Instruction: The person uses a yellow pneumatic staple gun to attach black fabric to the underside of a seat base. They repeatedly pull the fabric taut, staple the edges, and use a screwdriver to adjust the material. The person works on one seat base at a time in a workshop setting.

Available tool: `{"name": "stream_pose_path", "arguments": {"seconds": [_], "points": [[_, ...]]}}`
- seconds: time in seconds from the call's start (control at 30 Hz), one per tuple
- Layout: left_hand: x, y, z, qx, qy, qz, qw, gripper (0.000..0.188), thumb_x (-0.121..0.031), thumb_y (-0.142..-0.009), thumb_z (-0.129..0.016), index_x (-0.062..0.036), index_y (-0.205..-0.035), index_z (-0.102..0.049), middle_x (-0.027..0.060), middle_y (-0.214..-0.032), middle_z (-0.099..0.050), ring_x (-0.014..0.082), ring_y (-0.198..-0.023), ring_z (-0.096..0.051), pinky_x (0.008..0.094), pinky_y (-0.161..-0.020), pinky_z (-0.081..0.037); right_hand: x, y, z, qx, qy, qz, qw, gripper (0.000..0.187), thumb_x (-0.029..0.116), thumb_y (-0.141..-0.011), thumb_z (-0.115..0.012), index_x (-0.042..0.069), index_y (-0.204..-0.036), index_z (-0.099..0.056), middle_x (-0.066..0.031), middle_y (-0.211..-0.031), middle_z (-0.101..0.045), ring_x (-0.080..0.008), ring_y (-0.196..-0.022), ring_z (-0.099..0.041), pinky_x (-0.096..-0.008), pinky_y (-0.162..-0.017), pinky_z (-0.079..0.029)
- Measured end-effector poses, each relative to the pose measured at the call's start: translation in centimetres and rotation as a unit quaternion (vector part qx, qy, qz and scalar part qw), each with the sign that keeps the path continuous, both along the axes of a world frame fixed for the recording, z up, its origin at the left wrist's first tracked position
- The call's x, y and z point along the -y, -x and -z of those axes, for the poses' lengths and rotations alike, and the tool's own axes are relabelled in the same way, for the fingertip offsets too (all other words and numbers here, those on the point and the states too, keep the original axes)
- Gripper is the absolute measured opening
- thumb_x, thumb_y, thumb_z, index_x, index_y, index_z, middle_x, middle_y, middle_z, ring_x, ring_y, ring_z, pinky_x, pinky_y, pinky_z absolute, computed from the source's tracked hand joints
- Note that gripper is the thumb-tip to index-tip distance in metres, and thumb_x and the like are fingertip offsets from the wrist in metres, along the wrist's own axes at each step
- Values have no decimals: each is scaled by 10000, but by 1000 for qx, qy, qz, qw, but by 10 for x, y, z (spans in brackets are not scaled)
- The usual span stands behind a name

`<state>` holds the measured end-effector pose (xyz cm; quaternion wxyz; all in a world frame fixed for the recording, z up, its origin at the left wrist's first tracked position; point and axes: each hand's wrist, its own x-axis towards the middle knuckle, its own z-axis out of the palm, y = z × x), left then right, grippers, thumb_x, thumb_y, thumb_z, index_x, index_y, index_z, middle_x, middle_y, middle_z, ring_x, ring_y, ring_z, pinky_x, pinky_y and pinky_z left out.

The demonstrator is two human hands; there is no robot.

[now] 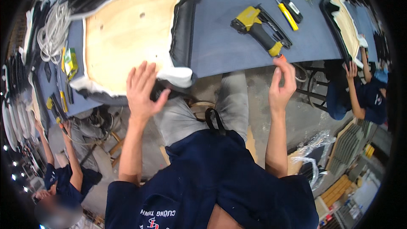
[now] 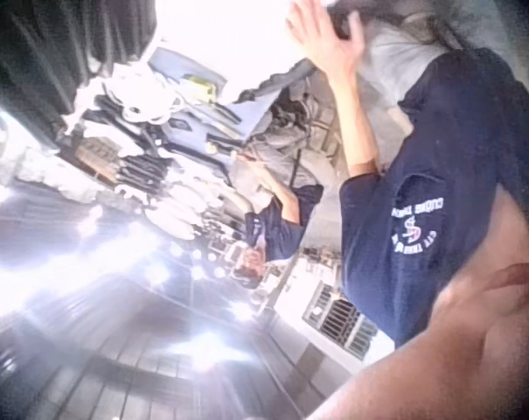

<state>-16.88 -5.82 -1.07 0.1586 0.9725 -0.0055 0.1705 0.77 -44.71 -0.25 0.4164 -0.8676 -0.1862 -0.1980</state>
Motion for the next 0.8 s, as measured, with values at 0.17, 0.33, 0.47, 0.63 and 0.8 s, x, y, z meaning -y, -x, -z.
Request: {"name": "stream_pose_path", "arguments": {"seconds": [0.17, 0.33, 0.47, 0.63, 0.8], "points": [[-46, -51, -11, 24, 35, 5, 999, 568, -354, -824, -869, -41, -1288, -769, 105, -1474, -722, 333, -1486, -596, 531, -1278, -370, -38, -75, 11, 73, 127, -31, 989, 397, 48, -1003, -701, 43, -1400, -684, -134, -1379, -690, -362, -1289, -628, -475, -1099, -489], [-37, -53, -2, 27, 61, -22, 998, 477, -335, -793, -907, -52, -1150, -764, 101, -1256, -763, 330, -1264, -672, 472, -1117, -461, -46, -90, 54, 92, 284, 31, 954, 578, 281, -962, -764, 123, -1500, -622, -93, -1359, -675, -335, -1250, -639, -494, -1020, -505], [-21, -50, -8, 70, 106, -4, 992, 528, -373, -844, -906, -49, -1230, -747, 112, -1208, -754, 325, -1169, -680, 454, -1059, -468, -51, -98, 48, 71, 370, 27, 926, 641, 292, -945, -755, 136, -1539, -573, -103, -1321, -685, -352, -1234, -659, -537, -952, -541], [-35, -23, 1, 37, 181, 39, 982, 334, -247, -933, -848, -43, -1177, -744, 108, -1152, -755, 323, -1145, -678, 445, -1058, -459, -48, -129, -22, -60, 275, -73, 957, 648, 344, -888, -748, 111, -1463, -561, -211, -918, -741, -441, -892, -733, -519, -837, -577], [-54, 40, -21, -25, 440, -17, 897, 530, -111, -951, -803, -50, -1454, -646, 177, -1362, -707, 349, -1364, -629, 498, -1256, -407, -33, -35, -90, -246, -191, -169, 935, 551, 153, -995, -707, 1, -1493, -526, -42, -895, -628, -136, -767, -598, -294, -717, -494]]}}
